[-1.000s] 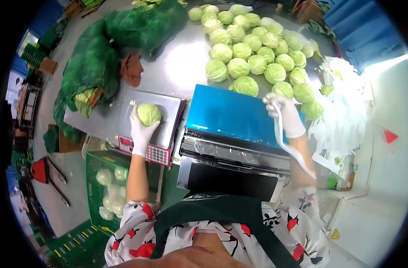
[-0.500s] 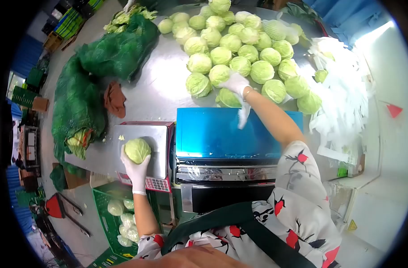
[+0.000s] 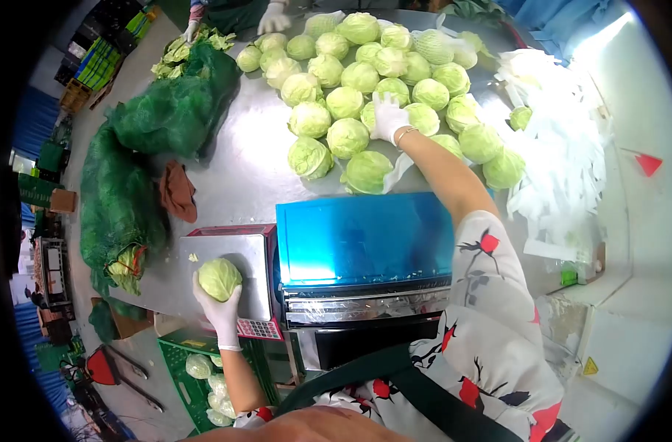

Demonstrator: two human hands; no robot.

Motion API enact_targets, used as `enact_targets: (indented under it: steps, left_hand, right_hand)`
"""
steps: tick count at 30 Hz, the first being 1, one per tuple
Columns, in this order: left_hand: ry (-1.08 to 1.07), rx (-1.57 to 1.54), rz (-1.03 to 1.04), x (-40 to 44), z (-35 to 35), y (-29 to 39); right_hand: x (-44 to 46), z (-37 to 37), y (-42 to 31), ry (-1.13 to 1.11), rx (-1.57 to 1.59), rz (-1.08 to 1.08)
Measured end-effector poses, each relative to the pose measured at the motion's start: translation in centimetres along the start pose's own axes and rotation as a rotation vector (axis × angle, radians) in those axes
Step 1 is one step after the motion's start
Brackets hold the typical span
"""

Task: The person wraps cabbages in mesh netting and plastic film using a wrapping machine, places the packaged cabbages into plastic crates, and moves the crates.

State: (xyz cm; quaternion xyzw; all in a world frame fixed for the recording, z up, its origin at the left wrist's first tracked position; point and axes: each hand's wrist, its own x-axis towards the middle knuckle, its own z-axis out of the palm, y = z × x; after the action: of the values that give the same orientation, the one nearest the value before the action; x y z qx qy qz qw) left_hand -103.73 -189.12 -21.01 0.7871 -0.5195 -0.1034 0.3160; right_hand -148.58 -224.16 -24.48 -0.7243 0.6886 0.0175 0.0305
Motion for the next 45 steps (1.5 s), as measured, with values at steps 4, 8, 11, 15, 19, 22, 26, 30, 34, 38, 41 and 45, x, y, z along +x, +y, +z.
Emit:
enact_targets:
  steps: [4, 8, 11, 15, 19, 22, 26, 30, 34, 38, 41, 45]
  left_hand:
    - [-0.006, -0.011, -0.016, -0.1, -0.1, -0.1]
    - [-0.008, -0.021, -0.012, 0.1, 0.0, -0.1]
    - [-0.016, -0.016, 0.034, 0.2, -0.3, -0.6]
    - [0.007, -0.004, 0.039, 0.3, -0.3, -1.0]
    - [-0.040, -0.763, -0.313, 1.0, 0.2, -3.6]
    - [-0.209, -0.737, -0.136, 0.2, -0.2, 2.5]
    - [-0.443, -0.859, 0.099, -2.0, 1.3, 11.9]
    - [-0.420, -0.881, 0.162, -4.4, 3.7, 17.5]
    - [-0.307, -0.368, 0.344, -6.2, 6.7, 20.2]
    - [-0.353, -0.245, 0.378, -7.8, 6.7, 21.0]
    - [-0.295, -0.203, 0.516, -8.8, 5.2, 20.7]
    - [-0.335, -0.515, 0.709, -12.3, 1.8, 22.1]
  right_hand:
    - [1.7, 3.1, -1.0, 0.010, -0.120, -0.026]
    - [1.8, 3.1, 0.4, -0.046, -0.004, -0.091]
    - [0.6, 1.5, 1.5, 0.188, 0.247, -0.052]
    - [-3.7, -4.8, 4.6, -0.202, 1.442, -0.037]
    - [-13.0, -12.7, 5.7, -0.625, 1.977, 0.106]
    - [-20.5, -17.7, 4.3, -0.582, 1.514, -0.157]
    - [-29.4, -18.9, 1.0, -0.176, 0.764, -0.279]
    - [-33.2, -14.6, -0.3, 0.101, 0.400, -0.378]
    - [-34.5, -10.0, -0.7, 0.096, 0.176, -0.431]
    - [-35.8, -12.1, -1.8, 0.119, 0.182, -0.420]
    - [-36.7, -16.5, 0.1, 0.390, 0.302, -0.441]
    - [-40.7, -24.2, 0.5, 0.326, 1.533, -0.013]
